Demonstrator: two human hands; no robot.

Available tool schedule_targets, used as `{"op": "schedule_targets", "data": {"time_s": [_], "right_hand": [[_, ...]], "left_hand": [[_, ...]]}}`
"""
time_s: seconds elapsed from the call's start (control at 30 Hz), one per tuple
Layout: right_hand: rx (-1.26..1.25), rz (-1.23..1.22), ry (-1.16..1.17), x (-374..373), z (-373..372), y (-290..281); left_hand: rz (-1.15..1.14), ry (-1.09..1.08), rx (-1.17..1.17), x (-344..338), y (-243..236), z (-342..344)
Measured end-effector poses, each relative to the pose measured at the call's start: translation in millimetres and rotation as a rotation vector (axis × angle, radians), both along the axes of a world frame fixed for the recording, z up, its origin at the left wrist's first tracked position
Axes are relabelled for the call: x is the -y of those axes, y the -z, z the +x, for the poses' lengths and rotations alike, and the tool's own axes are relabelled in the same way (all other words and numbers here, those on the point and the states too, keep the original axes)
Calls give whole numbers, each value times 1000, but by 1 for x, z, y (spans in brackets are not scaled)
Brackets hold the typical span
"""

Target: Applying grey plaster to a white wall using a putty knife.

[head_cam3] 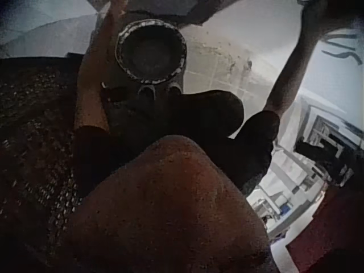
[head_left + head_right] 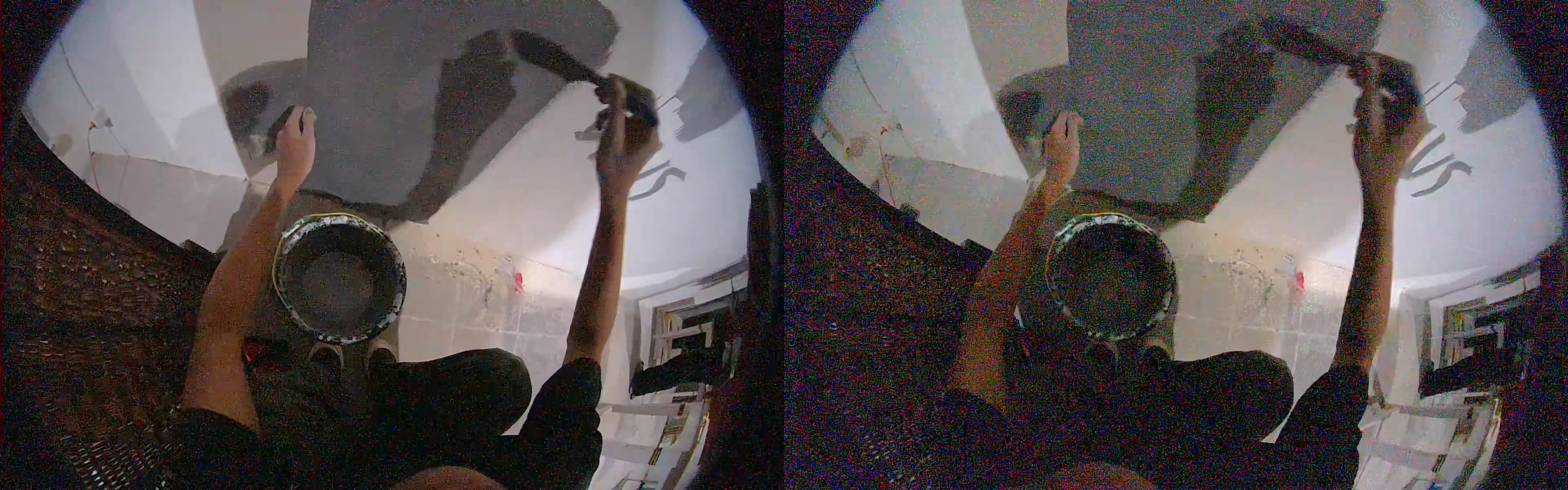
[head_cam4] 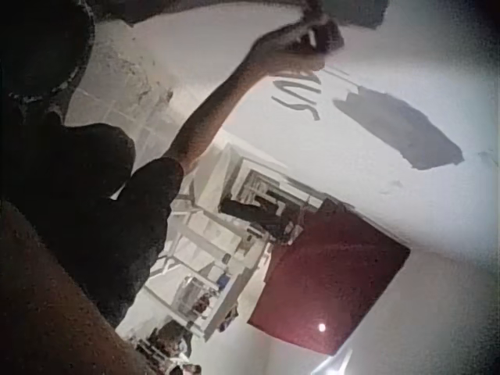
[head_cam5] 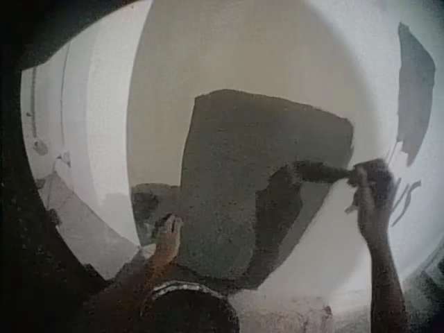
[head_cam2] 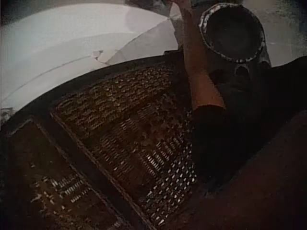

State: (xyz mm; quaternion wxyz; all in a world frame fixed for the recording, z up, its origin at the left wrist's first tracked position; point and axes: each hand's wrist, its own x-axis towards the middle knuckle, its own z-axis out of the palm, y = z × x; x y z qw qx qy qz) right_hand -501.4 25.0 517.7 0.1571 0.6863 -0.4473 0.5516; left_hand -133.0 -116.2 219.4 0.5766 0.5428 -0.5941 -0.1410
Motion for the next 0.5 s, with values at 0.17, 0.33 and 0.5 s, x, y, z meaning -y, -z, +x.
{"op": "schedule_targets", "data": {"time_s": [0.17,0.33,0.5], "right_hand": [[-140,310,-86,29,45,88],[-330,260,-217,58,92,151],[-149,316,-105,54,72,123]], "left_hand": [[-73,-43,-35,-9,-36,-10],[-103,-63,-67,-10,-49,-7],[-121,-82,-90,-13,-40,1]]}}
